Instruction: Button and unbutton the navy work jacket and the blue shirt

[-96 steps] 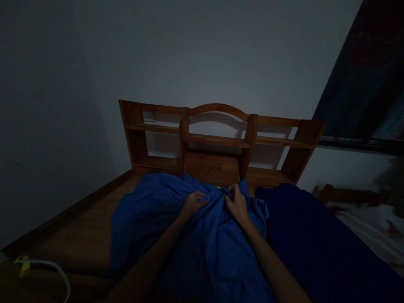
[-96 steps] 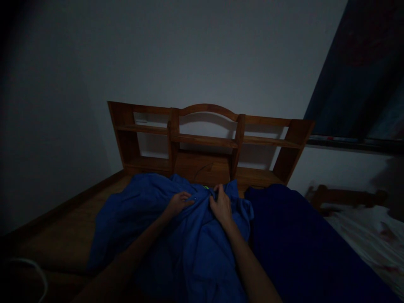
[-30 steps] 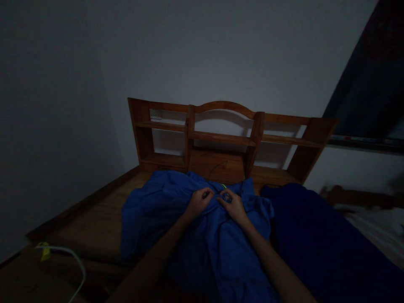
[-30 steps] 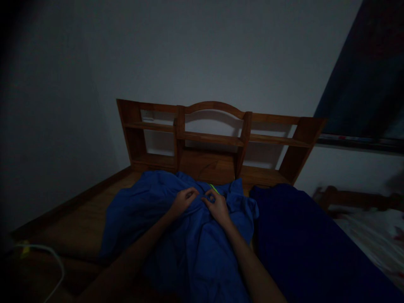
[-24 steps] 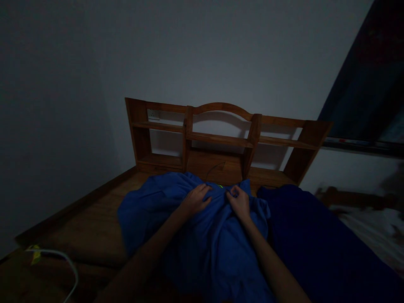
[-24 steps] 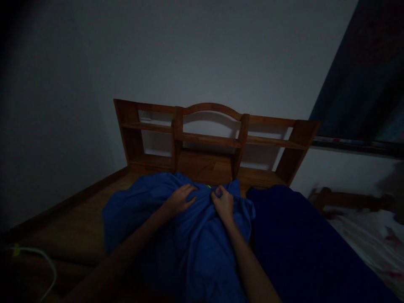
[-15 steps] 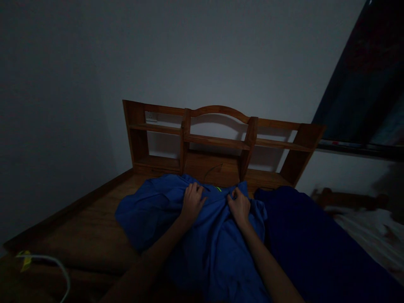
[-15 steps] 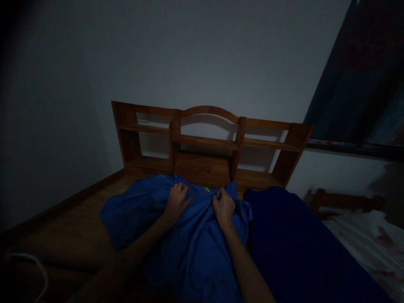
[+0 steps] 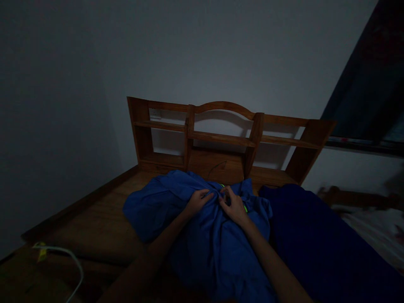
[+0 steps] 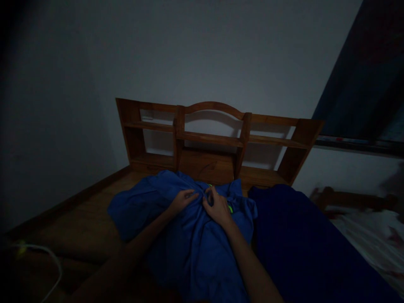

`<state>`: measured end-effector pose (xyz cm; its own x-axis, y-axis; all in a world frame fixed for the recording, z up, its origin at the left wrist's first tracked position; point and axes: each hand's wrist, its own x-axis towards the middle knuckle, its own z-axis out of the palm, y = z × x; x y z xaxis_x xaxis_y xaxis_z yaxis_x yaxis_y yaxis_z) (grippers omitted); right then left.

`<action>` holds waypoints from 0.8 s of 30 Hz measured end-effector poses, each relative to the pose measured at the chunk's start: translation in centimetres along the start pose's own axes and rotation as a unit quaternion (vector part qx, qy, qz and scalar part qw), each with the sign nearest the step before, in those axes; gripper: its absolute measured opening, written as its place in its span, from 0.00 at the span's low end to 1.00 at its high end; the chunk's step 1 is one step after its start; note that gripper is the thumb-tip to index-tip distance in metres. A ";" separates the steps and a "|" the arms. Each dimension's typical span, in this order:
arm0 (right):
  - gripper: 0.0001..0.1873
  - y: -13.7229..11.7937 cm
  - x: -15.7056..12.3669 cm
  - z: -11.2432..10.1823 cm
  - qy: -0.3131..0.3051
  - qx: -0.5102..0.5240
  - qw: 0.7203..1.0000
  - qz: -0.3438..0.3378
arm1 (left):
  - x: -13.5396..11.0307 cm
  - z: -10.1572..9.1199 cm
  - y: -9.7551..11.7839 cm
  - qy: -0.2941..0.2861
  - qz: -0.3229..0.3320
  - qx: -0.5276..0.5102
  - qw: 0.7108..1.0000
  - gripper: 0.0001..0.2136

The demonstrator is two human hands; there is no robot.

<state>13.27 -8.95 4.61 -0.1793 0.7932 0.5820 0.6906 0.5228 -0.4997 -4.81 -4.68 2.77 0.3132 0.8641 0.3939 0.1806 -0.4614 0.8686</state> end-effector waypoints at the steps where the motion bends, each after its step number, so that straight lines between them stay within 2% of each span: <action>1: 0.14 -0.1 -0.1 0.1 -0.011 -0.010 1.000 -0.005 | -0.1 0.1 0.2 -0.007 -0.001 -0.005 1.000 0.18; 4: 0.14 0.1 -0.1 0.3 -0.009 -0.027 1.000 -0.004 | -0.4 0.3 0.4 0.000 0.014 0.016 1.000 0.17; 7: 0.13 0.6 0.2 0.6 0.003 -0.033 0.999 0.008 | -0.5 0.5 0.4 0.035 0.027 0.022 0.999 0.16; 12: 0.12 0.9 0.3 0.9 0.022 -0.050 0.998 0.027 | 0.0 0.3 0.6 0.078 -0.027 -0.064 0.995 0.16; 18: 0.11 1.1 0.1 1.1 0.030 -0.073 0.996 0.037 | 0.2 -0.1 1.4 0.037 -0.090 -0.102 0.990 0.18; 24: 0.11 1.0 0.1 1.0 0.029 -0.048 0.998 0.031 | 0.0 -0.4 1.9 0.001 -0.068 -0.093 0.993 0.18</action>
<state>13.25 -8.04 3.48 -0.0943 0.8023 0.5894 0.7631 0.4385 -0.4748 -4.87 -5.47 4.51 0.2964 0.9163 0.2695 0.0454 -0.2953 0.9543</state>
